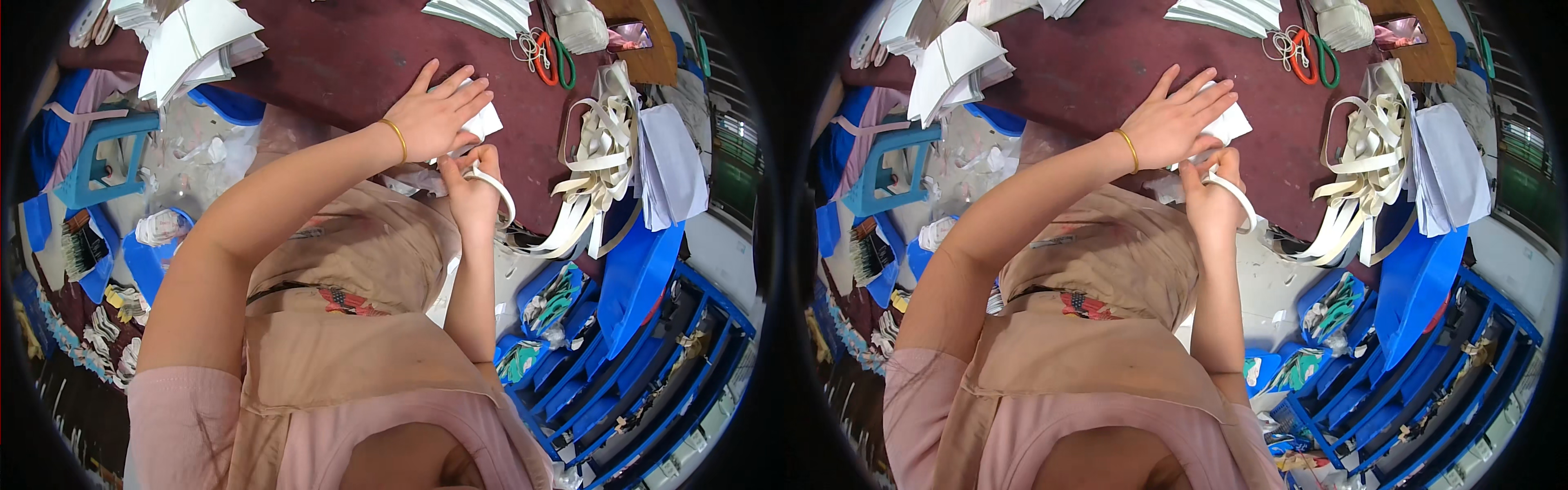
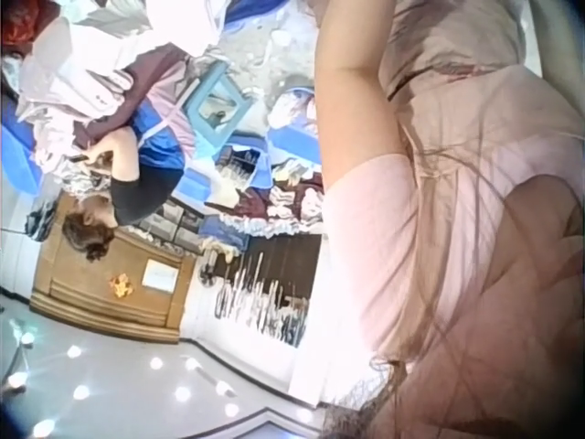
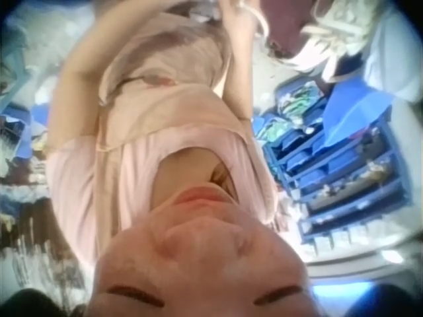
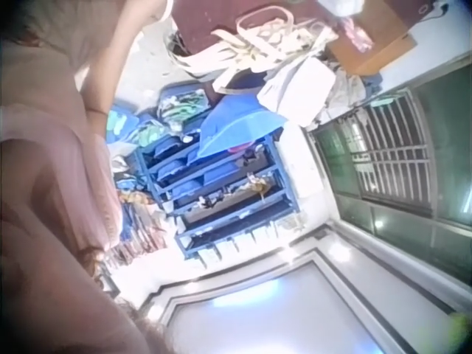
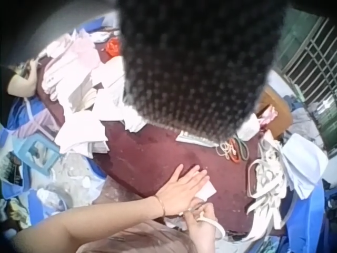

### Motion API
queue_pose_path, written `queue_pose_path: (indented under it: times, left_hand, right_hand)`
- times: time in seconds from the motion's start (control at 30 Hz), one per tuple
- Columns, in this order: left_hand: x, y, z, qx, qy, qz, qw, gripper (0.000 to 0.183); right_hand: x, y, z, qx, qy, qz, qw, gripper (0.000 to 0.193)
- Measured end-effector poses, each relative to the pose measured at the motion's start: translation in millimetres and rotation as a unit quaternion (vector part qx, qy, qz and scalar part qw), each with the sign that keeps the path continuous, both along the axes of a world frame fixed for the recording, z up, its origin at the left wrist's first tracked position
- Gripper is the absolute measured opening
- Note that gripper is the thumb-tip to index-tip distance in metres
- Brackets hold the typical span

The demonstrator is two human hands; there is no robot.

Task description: Manually organizing and stacking small white fabric shoe components.

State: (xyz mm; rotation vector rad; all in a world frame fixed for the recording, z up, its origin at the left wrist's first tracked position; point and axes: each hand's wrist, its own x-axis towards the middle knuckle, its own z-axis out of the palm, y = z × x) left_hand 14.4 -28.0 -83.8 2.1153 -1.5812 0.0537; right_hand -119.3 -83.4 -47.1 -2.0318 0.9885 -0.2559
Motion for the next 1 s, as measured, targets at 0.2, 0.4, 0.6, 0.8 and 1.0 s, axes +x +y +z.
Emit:
queue_pose_path:
  times: [0.2,0.4,0.6,0.8,1.0]
  left_hand:
    - [1,0,3,0.014,0.006,-0.009,1.0,0.061]
    - [1,-1,1,0.016,-0.002,-0.017,1.0,0.06]
    - [0,-3,-1,0.021,-0.003,-0.018,1.0,0.058]
    - [1,-2,0,0.02,-0.008,-0.016,1.0,0.057]
    - [1,-3,0,0.011,-0.003,-0.016,1.0,0.056]
  right_hand:
    - [-2,-9,-2,0.33,-0.177,-0.058,0.926,0.026]
    - [-5,-28,-4,0.445,-0.206,-0.042,0.87,0.028]
    - [-13,-38,-7,0.515,-0.234,-0.011,0.824,0.027]
    - [-20,-41,-6,0.588,-0.263,-0.031,0.764,0.023]
    - [-24,-40,-19,0.695,-0.346,-0.033,0.629,0.017]
